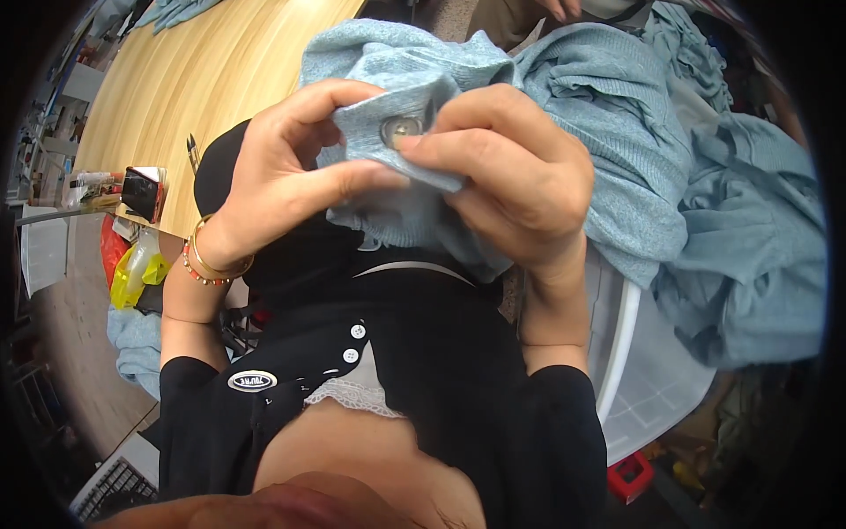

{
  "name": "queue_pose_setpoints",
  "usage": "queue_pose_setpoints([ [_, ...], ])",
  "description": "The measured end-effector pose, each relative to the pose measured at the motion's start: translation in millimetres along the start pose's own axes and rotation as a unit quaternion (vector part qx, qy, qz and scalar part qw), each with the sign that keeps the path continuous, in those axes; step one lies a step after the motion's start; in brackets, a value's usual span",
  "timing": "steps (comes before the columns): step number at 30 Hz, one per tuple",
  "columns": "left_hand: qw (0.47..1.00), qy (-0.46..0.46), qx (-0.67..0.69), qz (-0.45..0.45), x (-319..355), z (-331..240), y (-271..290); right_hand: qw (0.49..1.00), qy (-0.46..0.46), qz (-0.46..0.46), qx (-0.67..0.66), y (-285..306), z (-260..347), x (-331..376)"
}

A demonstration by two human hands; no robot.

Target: Clipping loose threads from knitted sweaters using a small pair of nippers.

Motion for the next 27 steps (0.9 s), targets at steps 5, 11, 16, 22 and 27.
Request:
queue_pose_setpoints([
  [5, 0.993, -0.021, 0.025, -0.110, 11, 6, 4, 0.998, -0.027, 0.013, -0.062, -7, -10, -1],
  [11, 0.994, -0.064, 0.043, -0.082, 17, -1, 3, 0.988, -0.048, 0.039, -0.142, -11, -11, -4],
  [16, 0.979, -0.165, -0.106, -0.058, 20, -9, 2, 0.952, -0.099, 0.144, -0.252, -25, -24, 6],
  [22, 0.988, -0.094, -0.076, -0.090, 22, -1, 3, 0.935, -0.192, 0.126, -0.268, -31, -37, 14],
  [27, 0.977, -0.167, -0.121, -0.059, 17, -13, 2, 0.930, -0.202, 0.103, -0.290, -32, -40, 19],
])
Point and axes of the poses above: each hand's wrist, its own x-axis away from the middle knuckle, its own y-axis out of the back of the hand, z = x × y, the point moved 6 cm from there along -x, towards the middle knuckle, and after that the axes turned 5 degrees about z, right-handed, at the moved point
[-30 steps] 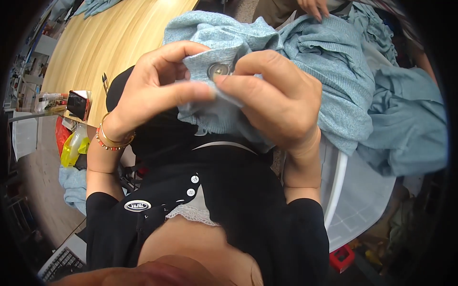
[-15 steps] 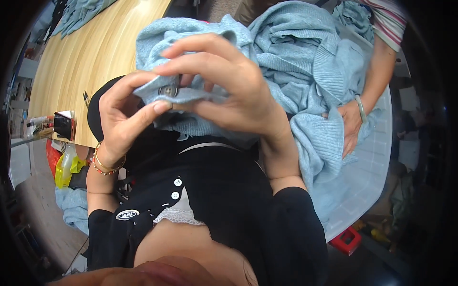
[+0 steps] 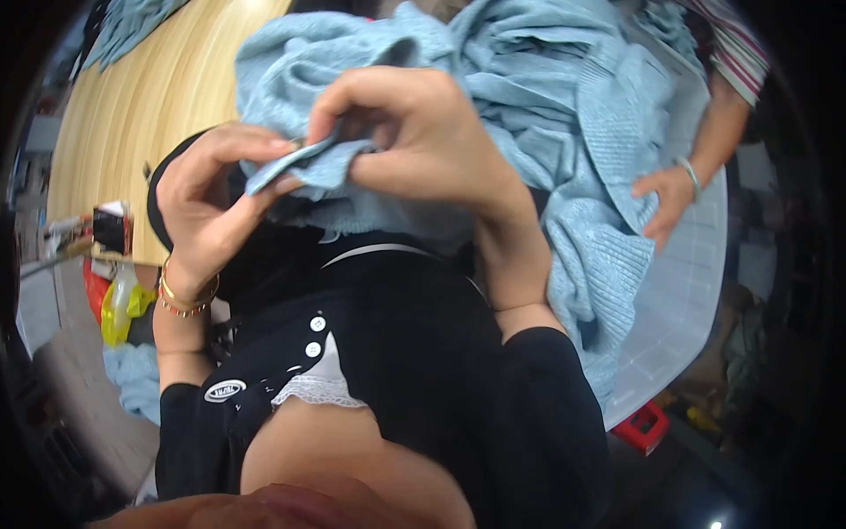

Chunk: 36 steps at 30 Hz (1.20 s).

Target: Clipping loose threads from knitted sweaters using a small pair of nippers.

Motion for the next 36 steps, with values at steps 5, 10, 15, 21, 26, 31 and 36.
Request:
queue_pose_setpoints([
  [5, 0.994, -0.076, -0.074, 0.006, -4, -10, 0, 0.997, 0.046, -0.055, 0.036, 7, 2, 2],
  [10, 0.977, -0.124, -0.172, -0.025, 3, -14, -2, 0.987, 0.095, -0.096, 0.084, 3, 7, 3],
  [15, 0.959, -0.158, -0.233, -0.043, 8, -21, 0, 0.981, 0.108, -0.084, 0.136, -2, 23, 3],
  [21, 0.980, -0.083, -0.171, 0.066, -1, -29, 0, 0.995, 0.072, 0.020, 0.066, -11, 35, 13],
  [26, 0.970, 0.093, 0.047, 0.221, -24, -8, 10, 0.983, 0.104, 0.153, 0.004, -6, 42, 18],
  [31, 0.949, 0.063, -0.190, 0.246, -74, 14, -1, 0.976, 0.195, 0.089, 0.026, -5, 119, 17],
  [36, 0.917, 0.015, -0.196, 0.348, -74, 46, -48, 0.934, 0.350, 0.068, 0.033, 12, 147, 27],
])
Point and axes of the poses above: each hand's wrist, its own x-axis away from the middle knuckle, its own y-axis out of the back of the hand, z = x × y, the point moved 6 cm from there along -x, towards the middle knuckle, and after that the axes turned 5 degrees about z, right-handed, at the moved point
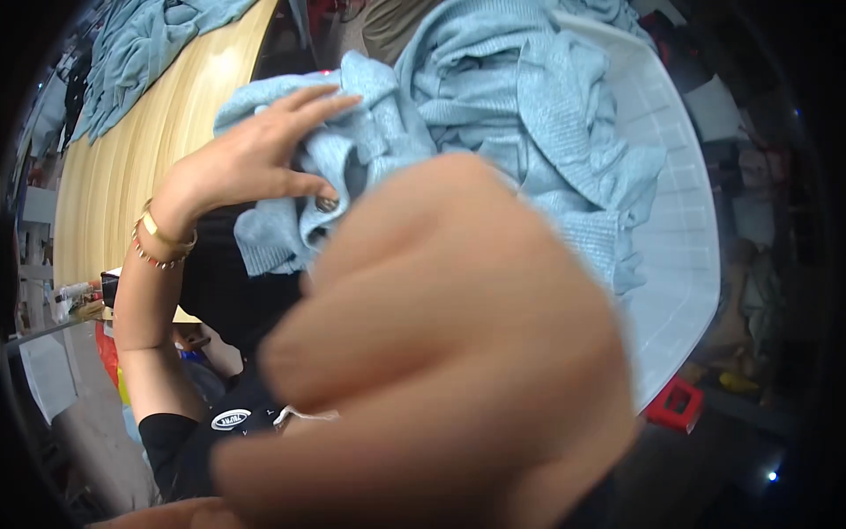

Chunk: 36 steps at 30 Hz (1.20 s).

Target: Clipping loose threads from knitted sweaters using a small pair of nippers.

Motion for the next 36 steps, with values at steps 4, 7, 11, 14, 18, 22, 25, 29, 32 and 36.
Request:
queue_pose_setpoints([
  [4, 0.988, 0.072, -0.040, 0.129, -9, 14, -37, 0.993, 0.117, 0.010, 0.010, 13, 26, -12],
  [7, 0.981, 0.074, -0.107, 0.143, 0, 18, -46, 0.984, 0.114, 0.107, -0.082, 11, 8, -22],
  [11, 0.964, 0.023, -0.082, 0.253, -8, 28, -41, 0.968, -0.184, 0.066, 0.161, 18, -58, -36],
  [14, 0.973, 0.141, -0.135, 0.124, 25, 18, -19, 0.799, -0.582, 0.149, 0.025, 34, -160, -35],
  [18, 0.957, 0.157, -0.232, -0.070, 70, -33, -9, 0.717, -0.632, 0.161, 0.246, 127, -332, 154],
  [22, 0.969, 0.217, 0.061, -0.097, 109, -33, -48, 0.705, -0.677, -0.039, -0.209, 44, -325, 224],
  [25, 0.940, 0.279, 0.191, -0.052, 107, -22, -86, 0.682, -0.682, -0.108, -0.240, 21, -300, 227],
  [29, 0.877, 0.295, 0.379, 0.025, 94, -20, -124, 0.725, -0.659, -0.032, -0.199, 8, -267, 199],
  [32, 0.775, 0.220, 0.589, -0.065, 83, -17, -142, 0.808, -0.569, 0.077, -0.134, 2, -241, 160],
  [36, 0.610, 0.388, 0.676, -0.141, 91, 0, -183, 0.780, -0.600, 0.179, -0.001, -5, -206, 129],
])
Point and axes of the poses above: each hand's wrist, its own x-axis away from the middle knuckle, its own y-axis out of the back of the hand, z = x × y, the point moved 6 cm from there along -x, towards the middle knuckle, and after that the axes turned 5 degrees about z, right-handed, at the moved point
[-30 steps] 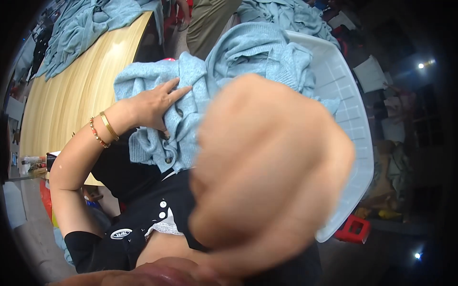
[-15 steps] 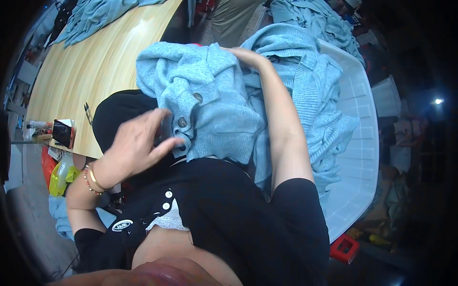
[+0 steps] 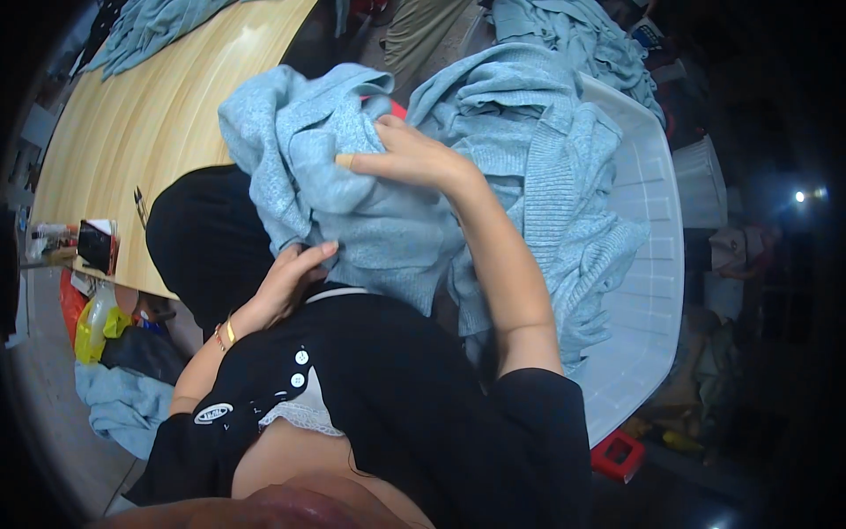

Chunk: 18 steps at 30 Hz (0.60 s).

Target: Clipping loose threads from knitted sweaters using a small pair of nippers.

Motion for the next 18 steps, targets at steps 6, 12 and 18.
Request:
queue_pose_setpoints([
  [6, 0.957, -0.099, 0.272, -0.014, -6, 12, 10, 0.999, -0.025, 0.034, 0.027, -32, 32, 14],
  [12, 0.944, -0.130, 0.302, 0.000, -5, 14, 11, 0.985, 0.051, 0.029, -0.162, -53, 8, -3],
  [18, 0.947, -0.232, 0.221, -0.027, 32, -54, 3, 0.916, 0.187, -0.078, -0.347, 1, 49, 2],
])
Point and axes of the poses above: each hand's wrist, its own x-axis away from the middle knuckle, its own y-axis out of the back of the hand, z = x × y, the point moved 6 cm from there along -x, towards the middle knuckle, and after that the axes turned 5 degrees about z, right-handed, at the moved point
